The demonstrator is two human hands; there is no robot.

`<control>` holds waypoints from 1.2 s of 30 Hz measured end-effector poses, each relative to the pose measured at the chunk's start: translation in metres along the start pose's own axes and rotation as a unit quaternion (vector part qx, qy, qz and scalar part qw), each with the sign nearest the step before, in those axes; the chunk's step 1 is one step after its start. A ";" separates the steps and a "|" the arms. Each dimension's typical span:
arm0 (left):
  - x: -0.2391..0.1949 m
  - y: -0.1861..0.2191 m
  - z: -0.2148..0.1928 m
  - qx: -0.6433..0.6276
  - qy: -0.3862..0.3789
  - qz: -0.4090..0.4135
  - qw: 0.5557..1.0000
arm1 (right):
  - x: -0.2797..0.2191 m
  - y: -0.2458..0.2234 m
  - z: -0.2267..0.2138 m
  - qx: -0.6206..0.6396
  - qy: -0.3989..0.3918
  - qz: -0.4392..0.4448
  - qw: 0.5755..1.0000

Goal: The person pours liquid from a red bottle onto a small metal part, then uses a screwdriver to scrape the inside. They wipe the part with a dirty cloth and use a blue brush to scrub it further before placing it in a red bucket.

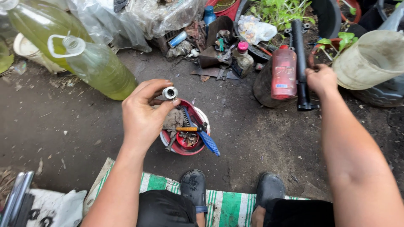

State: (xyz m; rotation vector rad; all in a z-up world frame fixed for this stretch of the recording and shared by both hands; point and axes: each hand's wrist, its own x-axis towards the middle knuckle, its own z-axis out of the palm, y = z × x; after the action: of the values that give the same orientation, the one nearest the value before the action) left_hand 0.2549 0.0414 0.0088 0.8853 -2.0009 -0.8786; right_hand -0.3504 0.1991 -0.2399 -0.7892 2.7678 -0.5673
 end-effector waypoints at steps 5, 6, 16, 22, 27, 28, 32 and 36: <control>0.002 0.003 -0.002 0.003 0.006 -0.017 1.000 | -0.025 -0.071 -0.044 -0.013 0.124 -0.170 0.978; 0.002 0.001 -0.002 0.004 0.008 -0.018 1.000 | -0.036 -0.092 -0.056 -0.036 0.132 -0.227 0.964; 0.003 -0.073 -0.012 0.013 0.072 -0.027 0.997 | -0.294 -0.341 -0.011 -0.117 -0.213 -0.367 0.898; 0.005 -0.066 -0.024 -0.028 0.107 -0.028 0.993 | -0.313 -0.386 0.075 0.028 -0.167 -0.401 0.900; 0.004 -0.067 -0.026 -0.081 0.125 0.009 0.989 | -0.320 -0.395 0.146 -0.042 -0.127 -0.411 0.902; 0.003 -0.065 -0.026 -0.081 0.126 0.009 0.989 | -0.323 -0.395 0.140 -0.041 -0.127 -0.412 0.901; 0.002 -0.062 -0.025 -0.119 0.133 0.060 0.982 | -0.321 -0.394 0.129 0.064 -0.163 -0.375 0.910; 0.002 -0.057 -0.024 -0.144 0.146 0.107 0.973 | -0.329 -0.395 0.110 0.035 -0.197 -0.357 0.912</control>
State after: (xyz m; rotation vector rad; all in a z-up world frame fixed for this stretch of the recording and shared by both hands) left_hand 0.2895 0.0032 -0.0251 0.5838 -1.6277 -0.8361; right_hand 0.1392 0.0351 -0.1445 -1.6962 2.0271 -0.5331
